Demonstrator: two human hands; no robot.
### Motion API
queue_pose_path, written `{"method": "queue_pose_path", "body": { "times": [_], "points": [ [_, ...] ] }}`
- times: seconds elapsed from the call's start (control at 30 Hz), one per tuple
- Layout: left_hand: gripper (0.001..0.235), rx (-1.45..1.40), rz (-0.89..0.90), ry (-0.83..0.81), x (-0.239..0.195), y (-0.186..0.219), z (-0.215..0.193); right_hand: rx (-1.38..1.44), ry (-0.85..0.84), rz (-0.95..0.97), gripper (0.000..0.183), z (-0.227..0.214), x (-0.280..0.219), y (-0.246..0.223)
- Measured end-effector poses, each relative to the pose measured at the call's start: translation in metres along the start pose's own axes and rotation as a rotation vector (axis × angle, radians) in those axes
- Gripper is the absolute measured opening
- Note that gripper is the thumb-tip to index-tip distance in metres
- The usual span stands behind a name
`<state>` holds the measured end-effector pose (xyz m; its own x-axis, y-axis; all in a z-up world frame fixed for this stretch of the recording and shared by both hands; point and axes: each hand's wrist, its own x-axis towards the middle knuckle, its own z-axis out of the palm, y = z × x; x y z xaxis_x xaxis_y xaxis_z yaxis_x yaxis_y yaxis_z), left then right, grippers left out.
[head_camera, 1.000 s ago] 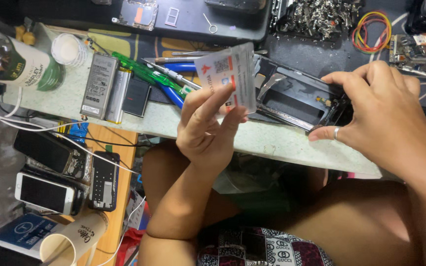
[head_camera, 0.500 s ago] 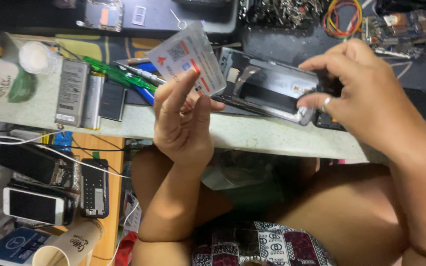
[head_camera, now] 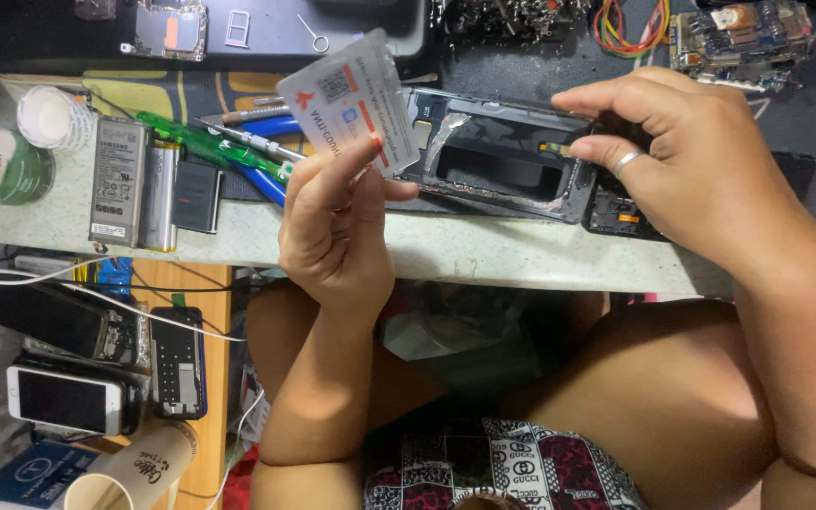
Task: The person uses a metal prying tool to separate the back cover of a smartphone, then removes a protective film from the internal components. The person continues to pry and peel adhesive layers from the phone's interior.
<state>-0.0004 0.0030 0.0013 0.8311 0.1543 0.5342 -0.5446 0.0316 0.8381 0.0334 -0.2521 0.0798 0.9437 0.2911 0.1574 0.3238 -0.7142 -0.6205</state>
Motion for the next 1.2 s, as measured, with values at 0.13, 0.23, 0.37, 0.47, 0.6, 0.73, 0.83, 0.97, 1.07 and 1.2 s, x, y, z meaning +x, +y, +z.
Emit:
{"method": "queue_pose_path", "body": {
  "times": [0.13, 0.23, 0.37, 0.47, 0.6, 0.73, 0.83, 0.97, 1.07, 1.2],
  "points": [
    [0.020, 0.034, -0.004, 0.008, 0.001, 0.000, 0.001, -0.027, 0.036, -0.106, 0.028, -0.001, -0.002, 0.001],
    [0.024, 0.021, -0.001, 0.012, 0.002, 0.000, 0.002, -0.203, 0.094, -0.203, 0.025, -0.008, -0.005, 0.003],
    [0.025, 0.040, 0.003, 0.013, 0.001, 0.001, 0.001, -0.297, 0.080, -0.133, 0.015, -0.017, -0.015, 0.004],
    [0.025, 0.056, 0.020, 0.020, 0.001, 0.001, 0.001, -0.315, -0.005, -0.083, 0.014, -0.018, -0.020, 0.003],
    [0.024, 0.068, 0.035, 0.023, -0.002, 0.001, 0.000, -0.246, -0.095, -0.169, 0.020, -0.006, -0.022, 0.002],
    [0.024, 0.042, 0.021, 0.076, -0.003, 0.001, -0.001, -0.229, -0.122, -0.181, 0.016, 0.010, -0.022, 0.000],
    [0.023, 0.045, 0.030, 0.138, -0.004, 0.002, -0.001, -0.277, -0.145, -0.196, 0.021, 0.012, -0.022, -0.001],
    [0.027, 0.081, 0.023, 0.181, -0.007, 0.004, -0.002, -0.301, -0.153, -0.198, 0.026, 0.014, -0.023, 0.000],
    [0.028, 0.066, 0.028, 0.167, -0.005, 0.004, -0.003, -0.390, -0.139, -0.222, 0.021, 0.017, -0.023, 0.000],
    [0.028, 0.040, 0.043, 0.163, -0.005, 0.003, -0.003, -0.426, -0.138, -0.184, 0.012, 0.020, -0.021, -0.004]
  ]
}}
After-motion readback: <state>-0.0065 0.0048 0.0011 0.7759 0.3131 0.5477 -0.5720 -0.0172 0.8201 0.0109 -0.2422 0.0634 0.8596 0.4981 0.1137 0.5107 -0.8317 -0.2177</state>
